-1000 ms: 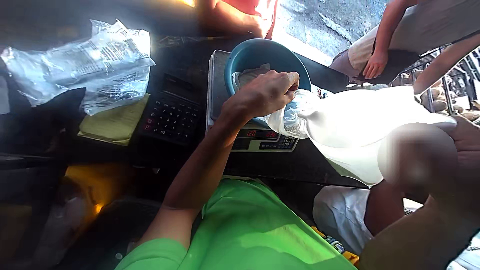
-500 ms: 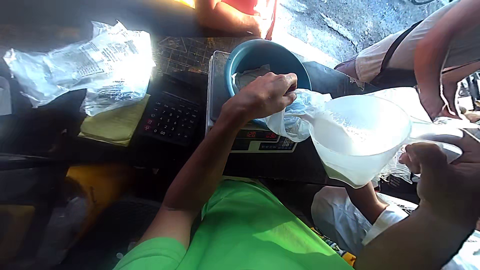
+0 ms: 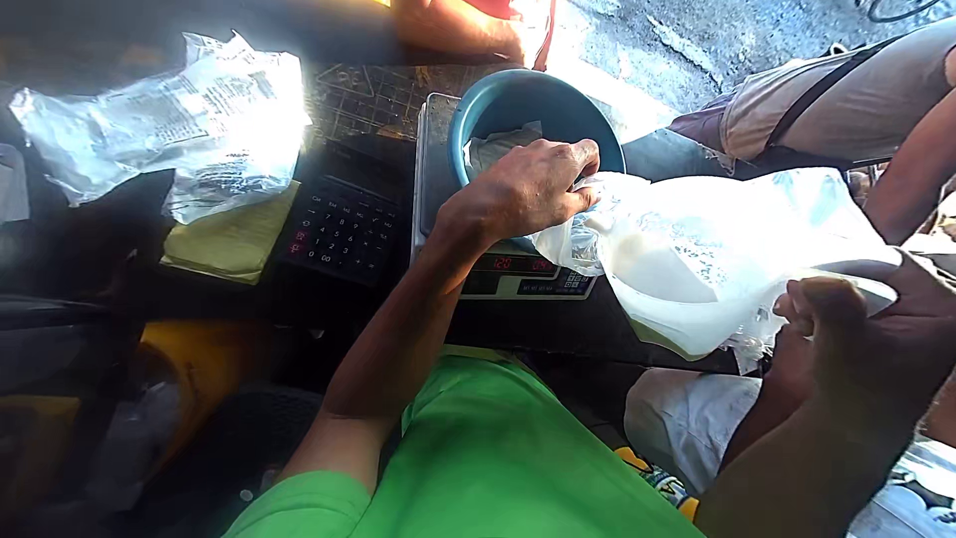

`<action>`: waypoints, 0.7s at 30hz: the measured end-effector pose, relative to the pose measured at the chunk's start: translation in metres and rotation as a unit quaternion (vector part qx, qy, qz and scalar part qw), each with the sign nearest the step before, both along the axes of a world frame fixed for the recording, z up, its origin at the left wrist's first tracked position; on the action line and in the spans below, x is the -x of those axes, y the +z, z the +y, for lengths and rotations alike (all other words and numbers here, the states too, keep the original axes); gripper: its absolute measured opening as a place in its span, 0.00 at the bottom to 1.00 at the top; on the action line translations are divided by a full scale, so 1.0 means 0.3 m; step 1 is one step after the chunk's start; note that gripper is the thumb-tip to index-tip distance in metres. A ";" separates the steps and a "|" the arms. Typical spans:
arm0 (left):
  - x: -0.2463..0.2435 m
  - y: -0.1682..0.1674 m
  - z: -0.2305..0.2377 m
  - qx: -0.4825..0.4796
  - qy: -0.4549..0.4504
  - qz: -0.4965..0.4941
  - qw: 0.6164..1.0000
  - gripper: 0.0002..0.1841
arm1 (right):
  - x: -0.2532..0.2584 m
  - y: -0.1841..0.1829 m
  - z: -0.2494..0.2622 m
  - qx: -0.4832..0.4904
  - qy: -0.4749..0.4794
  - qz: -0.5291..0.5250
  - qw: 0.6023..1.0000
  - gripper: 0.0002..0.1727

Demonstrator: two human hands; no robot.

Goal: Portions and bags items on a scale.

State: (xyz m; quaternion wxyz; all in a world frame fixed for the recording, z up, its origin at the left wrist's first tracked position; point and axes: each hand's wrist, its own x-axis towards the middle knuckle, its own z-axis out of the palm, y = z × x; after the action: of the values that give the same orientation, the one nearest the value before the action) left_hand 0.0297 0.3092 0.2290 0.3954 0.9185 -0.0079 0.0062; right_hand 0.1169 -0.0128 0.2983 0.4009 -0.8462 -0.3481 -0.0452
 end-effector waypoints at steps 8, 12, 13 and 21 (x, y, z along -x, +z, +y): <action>0.006 -0.010 -0.002 0.012 0.000 0.007 1.000 0.10 | -0.008 0.035 0.055 0.102 -0.018 -0.033 0.994 0.24; 0.005 -0.015 0.004 0.024 0.003 0.001 1.000 0.10 | -0.016 0.051 0.054 0.165 -0.043 -0.071 0.983 0.32; 0.005 -0.015 0.005 0.026 0.003 0.000 1.000 0.11 | -0.018 0.053 0.053 0.173 -0.046 -0.078 0.981 0.33; -0.004 -0.018 0.004 0.025 0.001 0.005 1.000 0.10 | -0.046 0.006 0.012 0.067 -0.011 -0.024 0.997 0.24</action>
State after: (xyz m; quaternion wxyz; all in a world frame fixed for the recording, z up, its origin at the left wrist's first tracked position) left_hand 0.0309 0.3105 0.2237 0.4179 0.9085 -0.0044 0.0020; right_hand 0.1306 -0.0093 0.3002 0.3343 -0.8734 -0.3511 -0.0467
